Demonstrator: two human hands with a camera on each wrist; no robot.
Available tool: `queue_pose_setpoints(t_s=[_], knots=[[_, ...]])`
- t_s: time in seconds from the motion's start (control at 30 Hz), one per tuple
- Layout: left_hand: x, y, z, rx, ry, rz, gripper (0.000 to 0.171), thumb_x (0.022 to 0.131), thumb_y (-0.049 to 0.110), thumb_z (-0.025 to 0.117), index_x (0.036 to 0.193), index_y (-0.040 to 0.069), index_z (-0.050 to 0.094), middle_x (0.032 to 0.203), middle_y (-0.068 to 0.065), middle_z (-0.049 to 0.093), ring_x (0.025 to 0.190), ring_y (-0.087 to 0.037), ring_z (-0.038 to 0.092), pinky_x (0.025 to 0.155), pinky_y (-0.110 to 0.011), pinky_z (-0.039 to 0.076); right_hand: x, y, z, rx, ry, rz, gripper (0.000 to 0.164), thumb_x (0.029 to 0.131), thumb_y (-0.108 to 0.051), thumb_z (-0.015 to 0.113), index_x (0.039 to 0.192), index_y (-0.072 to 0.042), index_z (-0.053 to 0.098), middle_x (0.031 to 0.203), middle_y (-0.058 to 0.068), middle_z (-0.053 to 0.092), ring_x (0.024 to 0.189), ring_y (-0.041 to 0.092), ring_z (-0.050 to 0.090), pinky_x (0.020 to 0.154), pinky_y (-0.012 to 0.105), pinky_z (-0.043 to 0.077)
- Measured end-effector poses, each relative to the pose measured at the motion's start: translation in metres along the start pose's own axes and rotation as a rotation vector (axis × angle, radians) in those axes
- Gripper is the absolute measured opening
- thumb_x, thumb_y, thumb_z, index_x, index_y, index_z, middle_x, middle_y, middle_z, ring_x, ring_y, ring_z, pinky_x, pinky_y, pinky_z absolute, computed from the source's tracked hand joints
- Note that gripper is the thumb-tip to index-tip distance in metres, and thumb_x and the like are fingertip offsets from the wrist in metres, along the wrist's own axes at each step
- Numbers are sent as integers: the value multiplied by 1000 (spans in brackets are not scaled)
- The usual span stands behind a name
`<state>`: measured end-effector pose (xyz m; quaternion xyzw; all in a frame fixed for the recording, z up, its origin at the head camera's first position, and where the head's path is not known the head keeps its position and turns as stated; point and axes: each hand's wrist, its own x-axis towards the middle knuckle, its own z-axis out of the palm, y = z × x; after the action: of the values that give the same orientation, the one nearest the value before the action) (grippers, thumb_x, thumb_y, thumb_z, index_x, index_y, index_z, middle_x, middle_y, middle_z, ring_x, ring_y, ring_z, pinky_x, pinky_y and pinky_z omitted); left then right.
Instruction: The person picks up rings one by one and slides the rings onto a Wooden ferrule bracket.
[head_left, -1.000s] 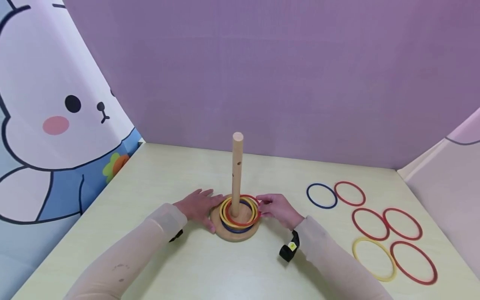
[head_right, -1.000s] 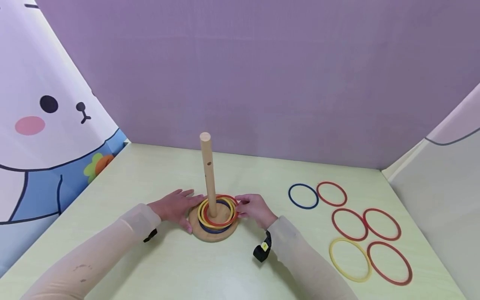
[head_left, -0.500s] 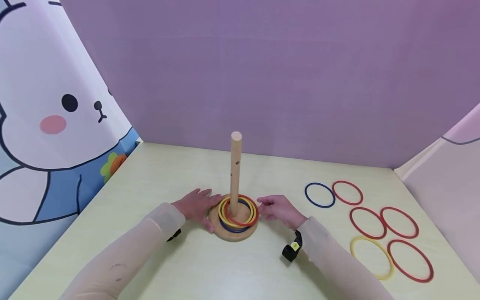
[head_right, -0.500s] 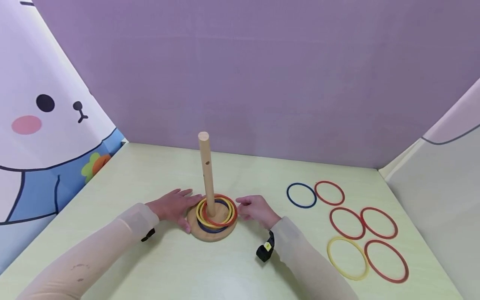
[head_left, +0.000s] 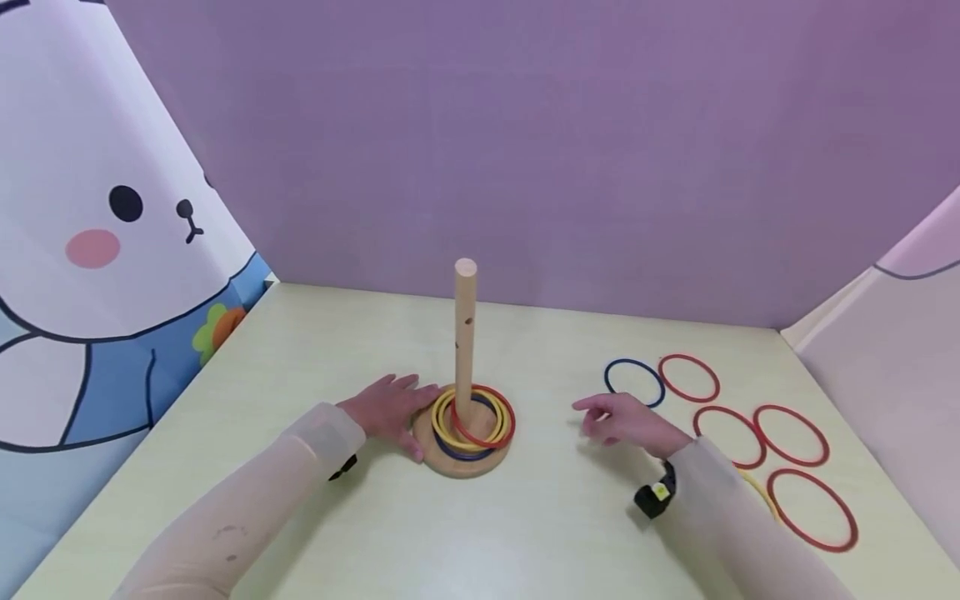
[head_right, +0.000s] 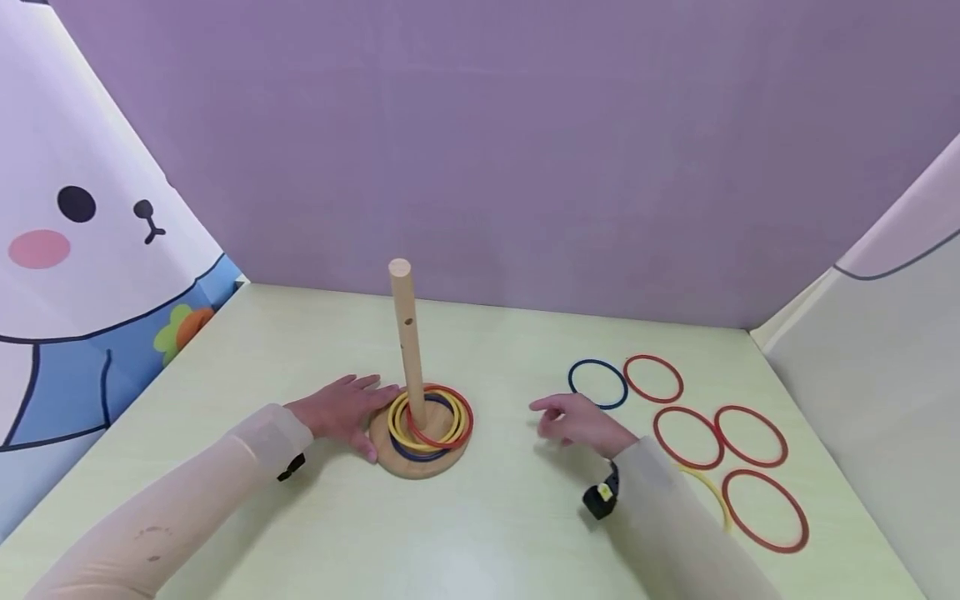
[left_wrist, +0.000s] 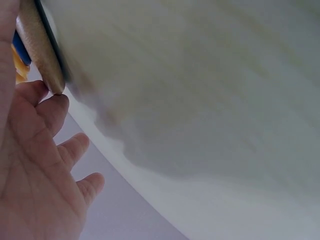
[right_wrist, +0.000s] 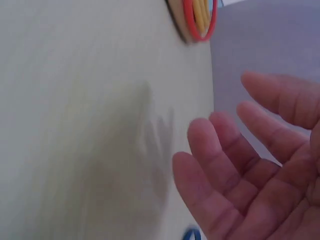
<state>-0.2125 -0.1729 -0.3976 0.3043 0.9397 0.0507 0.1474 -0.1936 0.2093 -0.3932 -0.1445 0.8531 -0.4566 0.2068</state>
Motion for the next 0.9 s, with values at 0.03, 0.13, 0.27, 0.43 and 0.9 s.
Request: queue_pose_setpoints(t_s=[0.03, 0.13, 0.27, 0.43, 0.9], knots=[[0, 0, 0, 0, 3, 0, 105, 67, 54, 81, 149, 7, 34, 150, -11, 39, 139, -41, 26, 111, -57, 18, -5, 3, -5, -15, -11, 1, 45, 88, -3, 61, 130, 10, 52, 95, 9, 61, 85, 21, 58, 73, 36, 53], [0, -1, -1, -7, 5, -2, 105, 66, 53, 81, 149, 8, 35, 149, -10, 40, 139, -41, 25, 112, -57, 17, -18, 13, -20, -56, -33, 17, 46, 87, -5, 62, 130, 9, 52, 95, 9, 59, 82, 22, 56, 68, 33, 51], [1, -2, 0, -23, -2, -5, 105, 67, 53, 81, 149, 8, 34, 150, -10, 39, 139, -41, 24, 112, -57, 16, -30, 26, -37, -103, -57, 22, 48, 84, -2, 62, 128, 11, 52, 91, 7, 57, 78, 21, 53, 60, 29, 48], [0, -1, 1, -34, -12, -13, 105, 67, 53, 81, 149, 9, 33, 151, -10, 37, 140, -40, 23, 112, -56, 16, -43, 40, -53, -190, -40, 10, 46, 84, -4, 63, 126, 11, 53, 92, 7, 57, 75, 18, 52, 59, 28, 48], [-1, -1, 1, -35, -8, -6, 104, 69, 52, 80, 149, 7, 33, 151, -11, 37, 140, -40, 24, 112, -57, 16, -81, 64, -89, -517, 22, -139, 29, 73, 0, 74, 101, 5, 70, 79, -5, 57, 71, 0, 45, 61, 21, 42]])
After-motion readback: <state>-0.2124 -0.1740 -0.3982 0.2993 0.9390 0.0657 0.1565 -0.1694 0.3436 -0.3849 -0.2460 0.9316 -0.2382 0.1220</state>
